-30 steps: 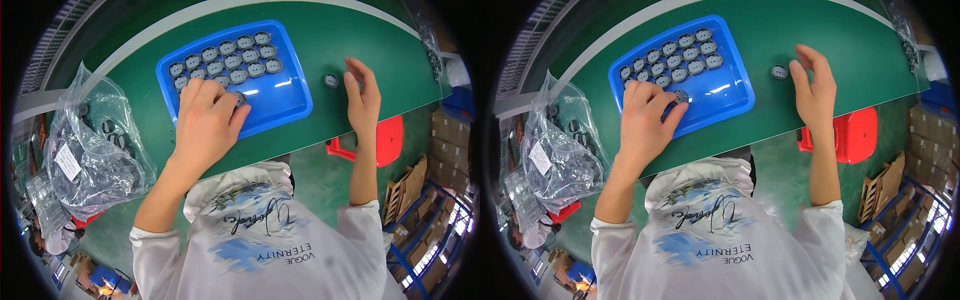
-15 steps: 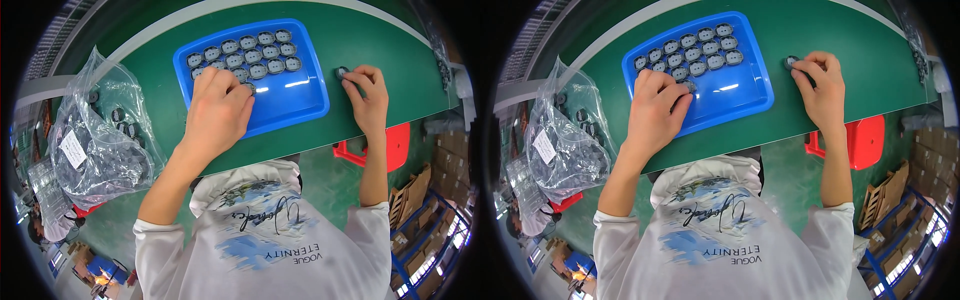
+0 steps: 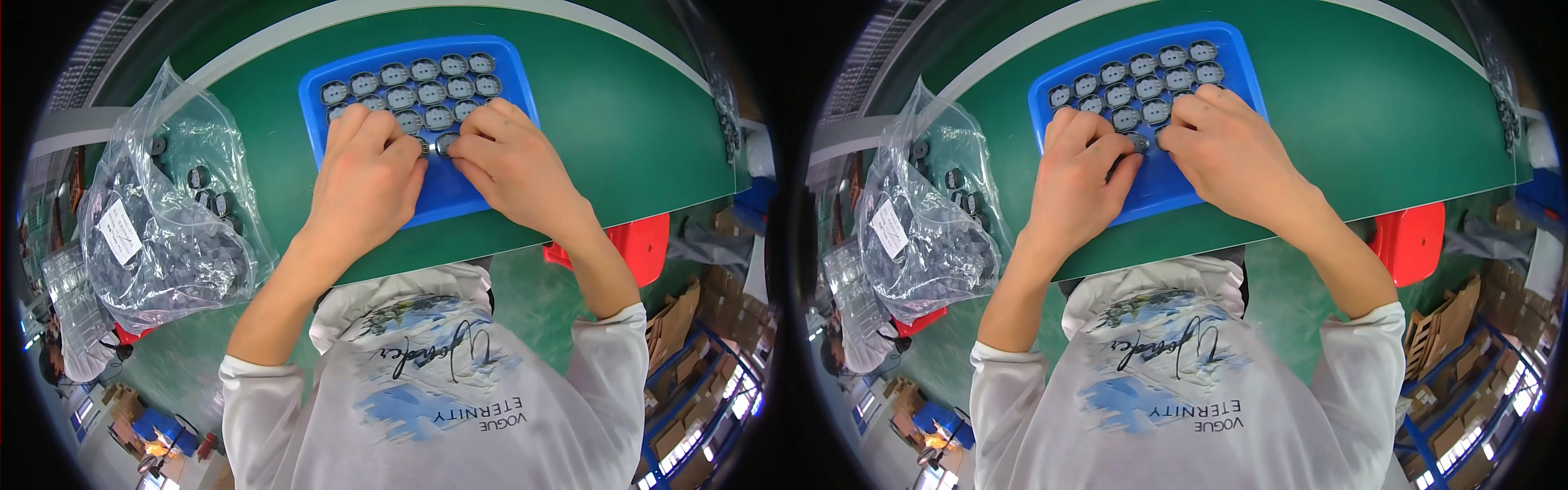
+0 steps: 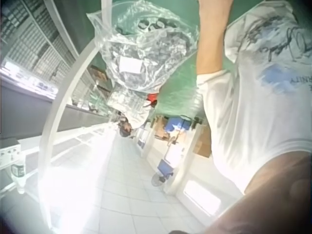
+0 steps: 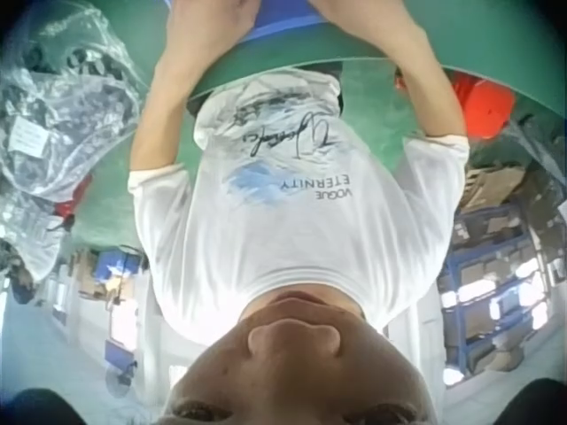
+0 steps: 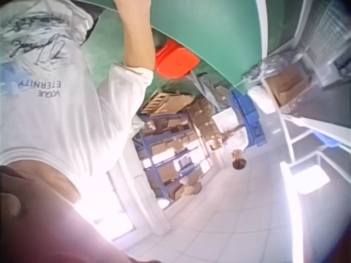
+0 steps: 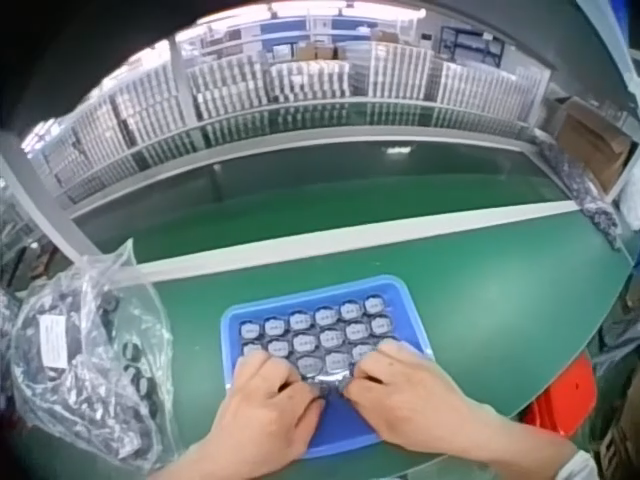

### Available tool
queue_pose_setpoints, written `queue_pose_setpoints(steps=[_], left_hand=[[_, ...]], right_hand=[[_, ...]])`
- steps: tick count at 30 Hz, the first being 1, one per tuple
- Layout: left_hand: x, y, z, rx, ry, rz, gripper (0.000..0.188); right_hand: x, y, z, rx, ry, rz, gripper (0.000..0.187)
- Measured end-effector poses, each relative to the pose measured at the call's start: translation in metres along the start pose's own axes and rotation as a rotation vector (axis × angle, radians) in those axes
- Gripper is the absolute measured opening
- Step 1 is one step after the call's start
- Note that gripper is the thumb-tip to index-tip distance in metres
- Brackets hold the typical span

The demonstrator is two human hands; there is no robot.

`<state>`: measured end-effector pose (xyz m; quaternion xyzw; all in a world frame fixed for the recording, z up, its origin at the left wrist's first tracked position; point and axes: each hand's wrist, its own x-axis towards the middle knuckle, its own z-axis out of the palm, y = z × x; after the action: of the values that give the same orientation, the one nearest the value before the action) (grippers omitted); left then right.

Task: The person places small grey cylindrical electronic components into specific slots of a blue plastic tray by hand.

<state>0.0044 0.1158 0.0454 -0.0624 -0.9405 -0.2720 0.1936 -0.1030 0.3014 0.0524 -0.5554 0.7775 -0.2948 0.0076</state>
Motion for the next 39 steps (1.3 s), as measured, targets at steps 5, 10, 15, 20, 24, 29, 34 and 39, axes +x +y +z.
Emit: queue_pose_setpoints(steps=[5,10,15,20,24,29,34,39], left_hand=[[-0.003,-0.004,0.002,-0.005,0.022,0.001,0.012],[-0.001,-0.004,0.003,0.015,0.027,-0.005,0.015],[-0.001,-0.003,-0.004,0.027,0.036,-0.014,0.019],[-0.015,-0.014,-0.054,0.009,0.123,-0.143,0.017],[-0.053,-0.046,-0.105,0.203,0.096,-0.306,0.024],[-0.1,-0.068,-0.134,0.426,-0.067,-0.452,0.042],[-0.103,-0.076,-0.142,0.369,-0.107,-0.491,0.039],[-0.114,-0.08,-0.147,0.341,-0.02,-0.451,0.023]], right_hand=[[0.004,0.001,0.004,-0.004,-0.001,-0.003,0.013],[0.005,0.001,0.007,0.005,0.006,-0.007,0.014],[0.006,0.002,0.006,0.017,0.008,-0.003,0.016],[0.008,-0.005,-0.004,0.042,0.01,0.009,0.018],[0.005,-0.005,-0.017,0.024,0.057,0.036,0.021],[0.048,-0.031,-0.016,0.116,0.05,-0.073,0.024],[0.123,-0.07,0.037,0.179,-0.117,-0.309,0.046],[0.185,-0.127,0.098,0.114,-0.518,-0.325,0.071]])
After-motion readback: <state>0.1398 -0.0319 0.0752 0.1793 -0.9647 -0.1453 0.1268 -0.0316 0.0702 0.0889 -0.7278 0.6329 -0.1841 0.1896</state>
